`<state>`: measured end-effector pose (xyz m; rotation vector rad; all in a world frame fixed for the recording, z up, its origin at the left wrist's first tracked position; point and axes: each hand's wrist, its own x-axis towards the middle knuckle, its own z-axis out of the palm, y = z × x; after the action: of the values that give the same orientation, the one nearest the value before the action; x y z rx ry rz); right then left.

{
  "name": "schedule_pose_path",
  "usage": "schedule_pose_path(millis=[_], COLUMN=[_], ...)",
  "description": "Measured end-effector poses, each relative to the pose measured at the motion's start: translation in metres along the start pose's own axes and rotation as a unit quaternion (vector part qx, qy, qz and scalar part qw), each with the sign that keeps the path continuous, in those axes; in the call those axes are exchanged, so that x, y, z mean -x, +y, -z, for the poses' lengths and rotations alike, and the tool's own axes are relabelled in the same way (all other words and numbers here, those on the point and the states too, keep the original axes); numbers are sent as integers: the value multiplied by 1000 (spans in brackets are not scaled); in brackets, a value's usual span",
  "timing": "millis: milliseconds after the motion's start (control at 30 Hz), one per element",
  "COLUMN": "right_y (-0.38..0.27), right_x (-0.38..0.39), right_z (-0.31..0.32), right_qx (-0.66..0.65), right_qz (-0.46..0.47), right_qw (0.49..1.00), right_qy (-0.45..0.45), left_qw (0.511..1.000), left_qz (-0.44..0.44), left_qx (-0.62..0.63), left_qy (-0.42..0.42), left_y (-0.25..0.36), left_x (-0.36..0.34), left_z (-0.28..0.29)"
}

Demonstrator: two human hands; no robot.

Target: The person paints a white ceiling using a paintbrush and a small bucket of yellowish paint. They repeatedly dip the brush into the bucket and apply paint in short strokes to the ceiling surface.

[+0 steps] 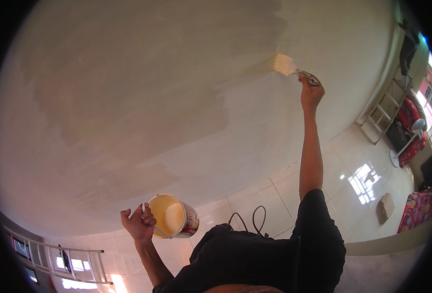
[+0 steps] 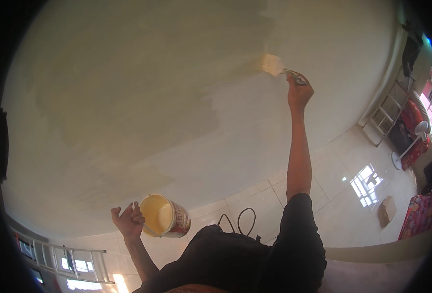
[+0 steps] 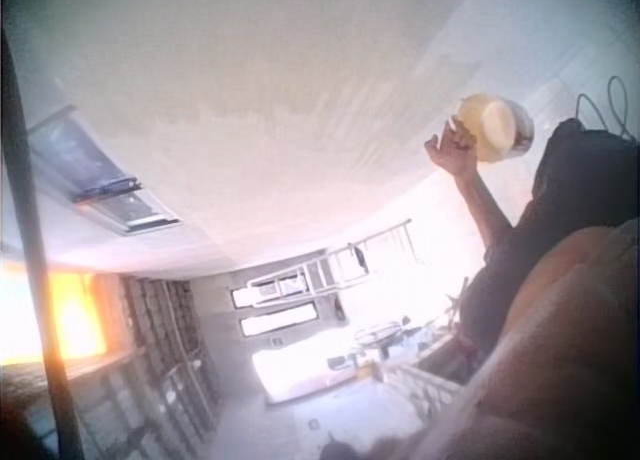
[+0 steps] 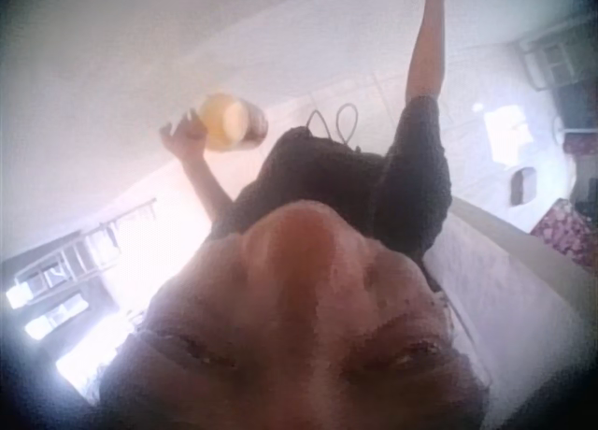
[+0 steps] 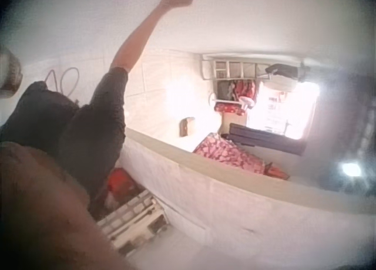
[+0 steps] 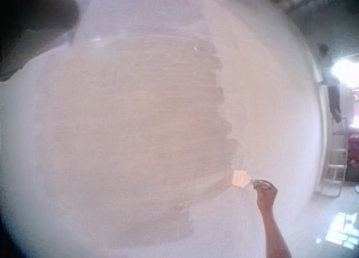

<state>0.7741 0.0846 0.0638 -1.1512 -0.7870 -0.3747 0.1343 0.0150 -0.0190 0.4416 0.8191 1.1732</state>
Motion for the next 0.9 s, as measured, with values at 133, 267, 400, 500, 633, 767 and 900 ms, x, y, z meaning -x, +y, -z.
schedule_pose_path(millis=[133,267,400,500,633,767,900], right_y=[-5,-1,-88,-148,-192,-220,-215], right_x=[-4,34,130,185,222,243,260], right_z=[-2,-56,-118,-140,-136,-103,-69], right_qx=[155,252,129,14,-96,-137,-167], right_qz=[57,179,247,290,203,100,-53], right_qw=[981,948,960,957,956,925,875], right_qy=[100,77,38,-25,-190,-341,-452], left_qw=[999,1000,1000,999,999,998,999], left_qz=[5,9,7,17,12,19,18], left_qx=[-4,-4,-14,-26,-42,-36,-27], left_qy=[-43,-23,-19,-36,-25,-45,-21], left_y=[-3,-6,-4,-1,3,2,-2], left_x=[-4,-3,-6,-9,-9,-2,2], left_z=[9,4,5,9,8,17,3])
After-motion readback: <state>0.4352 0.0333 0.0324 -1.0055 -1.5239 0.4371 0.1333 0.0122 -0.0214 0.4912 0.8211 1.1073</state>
